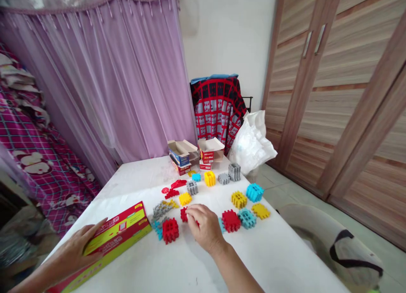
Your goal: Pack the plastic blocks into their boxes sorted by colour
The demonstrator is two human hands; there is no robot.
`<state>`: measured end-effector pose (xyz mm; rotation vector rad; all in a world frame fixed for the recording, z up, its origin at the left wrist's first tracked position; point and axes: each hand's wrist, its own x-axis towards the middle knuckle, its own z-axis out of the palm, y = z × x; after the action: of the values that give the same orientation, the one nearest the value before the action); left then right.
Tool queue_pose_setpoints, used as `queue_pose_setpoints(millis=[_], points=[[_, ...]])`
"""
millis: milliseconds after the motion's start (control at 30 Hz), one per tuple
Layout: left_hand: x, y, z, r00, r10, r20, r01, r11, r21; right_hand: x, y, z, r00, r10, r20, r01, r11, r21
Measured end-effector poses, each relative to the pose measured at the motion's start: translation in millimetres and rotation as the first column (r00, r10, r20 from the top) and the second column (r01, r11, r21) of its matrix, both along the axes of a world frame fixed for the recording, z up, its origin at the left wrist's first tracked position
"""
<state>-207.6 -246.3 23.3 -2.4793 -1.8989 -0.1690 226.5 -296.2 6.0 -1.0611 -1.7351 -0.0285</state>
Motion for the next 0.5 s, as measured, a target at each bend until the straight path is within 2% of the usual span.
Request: queue_pose_setpoints(millis=[100,200,333,500], points=[[-10.8,8.2,5.7,0.996,0.082,0.029,-0.083,0.995,0.048,18.5,6.1,3.9,0.999,-0.039,-0.028,0.040,0.998,0.047],[-11.1,25.8,19.4,0.974,0.224,0.014,-0.225,0.972,0.064,31.3,15.3,10.7,0.997,-0.071,-0.039,0.074,0.994,0.083],[9.3,62.9,36.3,0.903,0.424,-0.071,-0.423,0.906,0.026,40.3,31.6,22.6,0.995,-0.086,-0.056,0.092,0.989,0.119],[34.4,117.6,35.5,0.834,0.545,-0.081,-0.547,0.837,0.002,54.4,52.4,33.9,0.992,-0.109,-0.059,0.118,0.974,0.192]])
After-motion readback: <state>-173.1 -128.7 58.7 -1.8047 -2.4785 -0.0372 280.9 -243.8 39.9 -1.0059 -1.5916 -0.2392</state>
